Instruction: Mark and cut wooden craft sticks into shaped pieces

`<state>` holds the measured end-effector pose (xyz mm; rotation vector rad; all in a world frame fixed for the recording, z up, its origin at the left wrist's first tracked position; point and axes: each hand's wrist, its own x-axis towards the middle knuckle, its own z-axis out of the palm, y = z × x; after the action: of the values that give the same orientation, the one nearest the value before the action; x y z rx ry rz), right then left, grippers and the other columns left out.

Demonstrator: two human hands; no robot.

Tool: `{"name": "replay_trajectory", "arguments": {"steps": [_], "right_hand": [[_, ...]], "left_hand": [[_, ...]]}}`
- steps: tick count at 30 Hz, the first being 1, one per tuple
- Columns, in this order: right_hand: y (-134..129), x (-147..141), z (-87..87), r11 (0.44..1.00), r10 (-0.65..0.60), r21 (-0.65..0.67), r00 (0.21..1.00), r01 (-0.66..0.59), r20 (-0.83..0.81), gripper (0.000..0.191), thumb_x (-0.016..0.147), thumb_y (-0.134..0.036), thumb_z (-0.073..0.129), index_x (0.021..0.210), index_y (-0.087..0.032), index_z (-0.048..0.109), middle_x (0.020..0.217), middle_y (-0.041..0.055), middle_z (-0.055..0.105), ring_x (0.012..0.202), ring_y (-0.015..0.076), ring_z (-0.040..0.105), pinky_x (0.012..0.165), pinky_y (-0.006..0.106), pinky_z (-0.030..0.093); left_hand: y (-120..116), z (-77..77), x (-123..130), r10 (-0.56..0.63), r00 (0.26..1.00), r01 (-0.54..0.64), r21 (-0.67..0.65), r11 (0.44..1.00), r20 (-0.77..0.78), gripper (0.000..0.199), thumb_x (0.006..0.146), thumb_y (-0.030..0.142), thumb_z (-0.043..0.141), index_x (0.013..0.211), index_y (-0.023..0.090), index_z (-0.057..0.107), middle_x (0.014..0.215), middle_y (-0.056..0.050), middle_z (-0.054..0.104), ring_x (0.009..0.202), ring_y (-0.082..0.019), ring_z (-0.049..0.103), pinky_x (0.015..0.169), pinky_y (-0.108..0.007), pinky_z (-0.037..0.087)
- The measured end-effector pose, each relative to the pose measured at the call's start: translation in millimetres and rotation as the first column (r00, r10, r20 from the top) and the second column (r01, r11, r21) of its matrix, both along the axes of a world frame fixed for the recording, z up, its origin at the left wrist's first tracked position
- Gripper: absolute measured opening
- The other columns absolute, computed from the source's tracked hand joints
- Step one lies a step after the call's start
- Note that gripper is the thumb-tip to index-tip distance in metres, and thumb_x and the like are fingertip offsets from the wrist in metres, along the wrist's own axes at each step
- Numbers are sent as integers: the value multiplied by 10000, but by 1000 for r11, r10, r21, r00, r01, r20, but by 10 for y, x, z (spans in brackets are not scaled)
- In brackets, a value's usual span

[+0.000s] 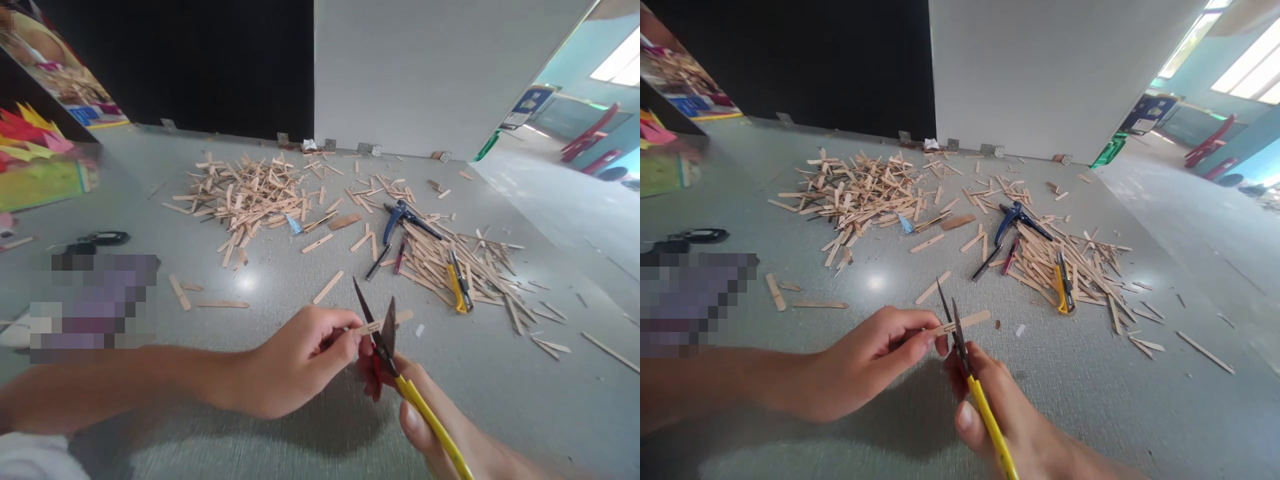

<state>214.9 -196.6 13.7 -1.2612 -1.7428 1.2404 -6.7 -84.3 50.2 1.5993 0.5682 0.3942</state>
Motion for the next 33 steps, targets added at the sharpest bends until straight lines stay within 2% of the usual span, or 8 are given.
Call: {"name": "replay_trajectory", "arguments": {"steps": [3, 8, 10, 16, 20, 24, 28, 33], "right_hand": [[-3, -12, -14, 1000, -17, 24, 1000, 17, 2, 622, 1053, -737, 423, 1276, -199, 640, 1040, 125, 686, 945, 265, 652, 876, 412, 592], [-71, -8, -92, 1000, -6, -2, 1000, 6, -23, 662, 1062, -699, 454, 1512, -220, 536, 1163, 145, 695, 1070, 292, 665, 959, 441, 583], [-111, -23, -101, 999, -37, -10, 999, 37, -15, 693, 1061, -717, 427, 1536, -223, 530, 1174, 149, 695, 1102, 310, 657, 982, 461, 571], [-175, -39, -185, 995, -101, 21, 995, 100, 20, 697, 1089, -683, 363, 1585, -213, 495, 1206, 165, 694, 1106, 319, 662, 1038, 519, 536], [-149, 21, -329, 994, -40, 99, 999, 38, 22, 692, 1062, -695, 427, 1531, -197, 538, 1138, 162, 710, 1050, 317, 681, 952, 481, 585], [-137, 64, -395, 993, -50, 105, 998, 47, 24, 666, 1084, -659, 394, 1567, -212, 493, 1172, 164, 705, 1068, 312, 681, 979, 492, 579], [-143, 53, -369, 995, -25, 96, 999, 21, 35, 687, 1051, -687, 462, 1544, -211, 512, 1156, 162, 714, 1078, 325, 688, 977, 489, 585], [-192, -30, -220, 989, -150, -11, 989, 150, 19, 679, 1066, -713, 406, 1516, -224, 545, 1208, 157, 699, 1129, 322, 674, 1043, 511, 543]], "left_hand": [[2, -7, 13, -39, 998, 39, 1, 999, 43, 346, 1106, 355, 434, 876, 177, 622, 690, 53, 488, 591, -91, 378, 529, -208, 283], [-3, 1, 7, -66, 994, 70, -41, 997, 87, 316, 1118, 291, 428, 933, 175, 655, 782, 24, 679, 642, -82, 523, 563, -196, 334], [-10, 1, -1, -67, 993, 72, -46, 996, 93, 307, 1116, 269, 431, 941, 172, 664, 847, 5, 735, 685, -85, 582, 589, -188, 371], [-18, -12, -4, -65, 992, 71, -47, 996, 107, 311, 1116, 254, 438, 968, 160, 696, 908, -19, 779, 749, -94, 652, 632, -183, 423], [-19, -23, 3, -65, 991, 72, -57, 996, 114, 306, 1122, 268, 440, 989, 163, 695, 927, -20, 785, 754, -93, 656, 623, -183, 418], [-18, -16, 3, -62, 993, 67, -51, 996, 104, 299, 1113, 240, 433, 957, 169, 678, 896, -8, 772, 723, -87, 629, 602, -185, 393], [-15, -4, -3, -53, 996, 55, -29, 998, 72, 298, 1110, 265, 438, 963, 166, 678, 850, 0, 741, 664, -85, 567, 578, -193, 371], [-11, 2, -6, -39, 999, 38, 30, 999, 21, 313, 1100, 290, 447, 945, 161, 686, 751, 31, 645, 605, -80, 457, 543, -195, 325]]}}
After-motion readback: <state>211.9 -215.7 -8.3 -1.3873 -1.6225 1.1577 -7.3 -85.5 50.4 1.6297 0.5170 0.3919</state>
